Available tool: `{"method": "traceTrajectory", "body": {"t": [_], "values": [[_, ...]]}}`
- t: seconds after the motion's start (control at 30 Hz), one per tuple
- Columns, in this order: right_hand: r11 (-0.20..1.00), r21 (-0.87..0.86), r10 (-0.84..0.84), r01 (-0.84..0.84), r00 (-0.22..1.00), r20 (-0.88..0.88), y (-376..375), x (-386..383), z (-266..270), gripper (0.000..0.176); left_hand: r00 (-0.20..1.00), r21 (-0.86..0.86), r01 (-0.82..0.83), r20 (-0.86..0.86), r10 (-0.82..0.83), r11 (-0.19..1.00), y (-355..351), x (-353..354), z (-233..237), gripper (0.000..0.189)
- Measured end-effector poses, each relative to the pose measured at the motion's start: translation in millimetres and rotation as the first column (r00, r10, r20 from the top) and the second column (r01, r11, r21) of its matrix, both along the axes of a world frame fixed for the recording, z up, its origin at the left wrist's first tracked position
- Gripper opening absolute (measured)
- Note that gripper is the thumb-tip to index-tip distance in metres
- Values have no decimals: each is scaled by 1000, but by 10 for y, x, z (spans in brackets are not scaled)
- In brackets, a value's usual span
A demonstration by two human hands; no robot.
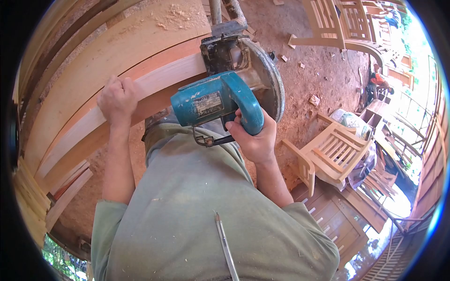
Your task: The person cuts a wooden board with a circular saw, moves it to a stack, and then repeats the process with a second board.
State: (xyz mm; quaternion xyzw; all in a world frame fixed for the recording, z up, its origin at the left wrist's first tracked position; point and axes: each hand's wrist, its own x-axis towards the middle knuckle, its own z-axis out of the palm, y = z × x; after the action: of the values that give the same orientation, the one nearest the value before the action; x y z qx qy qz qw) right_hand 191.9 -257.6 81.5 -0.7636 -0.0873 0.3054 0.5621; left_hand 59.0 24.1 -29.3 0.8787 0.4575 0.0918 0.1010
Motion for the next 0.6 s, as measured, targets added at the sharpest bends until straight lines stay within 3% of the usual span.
{"method": "traceTrajectory", "body": {"t": [0.3,0.4,0.5,0.6], "values": [[1000,28,1,0,998,-66,0,29,-10,28,999,-83,-26,-41,23,996,-67,109,69,35],[999,44,9,-5,996,-94,-22,21,-23,28,998,-88,-52,21,54,995,-227,318,80,38],[998,48,45,-41,995,-88,-16,61,-8,28,983,-132,-184,-15,183,974,-245,398,126,38],[998,28,58,-57,997,-45,-21,46,-5,28,990,-30,-121,-73,118,992,-255,335,46,36]]}}
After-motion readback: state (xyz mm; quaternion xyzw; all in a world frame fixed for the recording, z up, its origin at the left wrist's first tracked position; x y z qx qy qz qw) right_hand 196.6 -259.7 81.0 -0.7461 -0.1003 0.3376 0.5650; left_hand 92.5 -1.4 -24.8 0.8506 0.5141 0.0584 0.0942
